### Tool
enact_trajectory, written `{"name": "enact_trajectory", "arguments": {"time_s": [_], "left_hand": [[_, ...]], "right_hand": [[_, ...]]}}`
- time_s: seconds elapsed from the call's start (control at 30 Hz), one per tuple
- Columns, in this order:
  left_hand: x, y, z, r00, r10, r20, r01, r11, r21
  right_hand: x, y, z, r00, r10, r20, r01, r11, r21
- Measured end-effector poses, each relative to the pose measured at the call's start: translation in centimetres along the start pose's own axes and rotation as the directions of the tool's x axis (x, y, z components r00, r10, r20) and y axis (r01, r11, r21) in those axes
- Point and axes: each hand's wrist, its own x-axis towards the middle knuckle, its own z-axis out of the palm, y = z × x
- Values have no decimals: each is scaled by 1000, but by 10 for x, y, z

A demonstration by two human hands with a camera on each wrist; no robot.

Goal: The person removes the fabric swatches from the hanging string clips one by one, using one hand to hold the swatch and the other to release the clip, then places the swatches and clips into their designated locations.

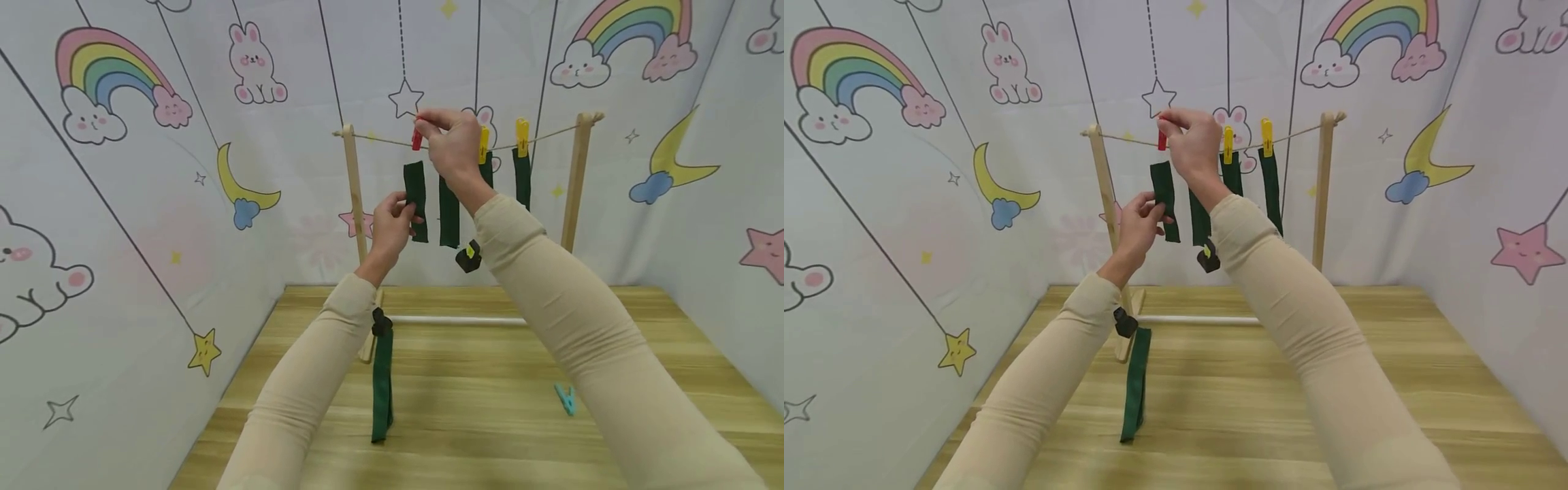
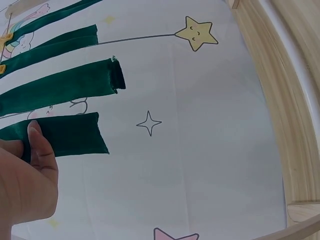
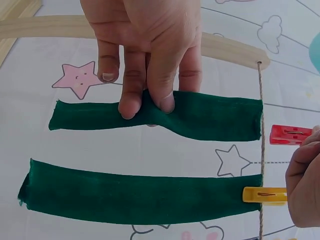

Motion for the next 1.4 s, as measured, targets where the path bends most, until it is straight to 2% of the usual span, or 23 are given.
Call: {"name": "enact_trajectory", "arguments": {"time_s": [0.2,0.33,0.63,0.83,1.17,1.3,1.4], "left_hand": [[-10,-8,-2,999,-40,-3,40,999,5],[-17,-14,-5,999,-42,-19,42,999,-1],[-35,-24,-11,997,-77,-22,77,997,-30],[-46,-33,-10,994,-107,-29,105,993,-51],[-77,-57,-10,986,-164,6,164,985,-44],[-87,-67,-10,986,-165,7,165,986,-30],[-93,-72,-11,985,-174,-18,174,985,-11]], "right_hand": [[-18,11,-13,1000,-15,-4,15,995,95],[-30,19,-20,1000,-15,16,13,991,132],[-61,40,-38,996,-4,84,3,1000,10],[-89,66,-52,988,-4,152,10,999,-39],[-142,124,-75,973,142,179,-124,986,-112],[-157,138,-89,969,174,174,-147,976,-160],[-167,145,-100,964,202,174,-169,968,-187]]}}
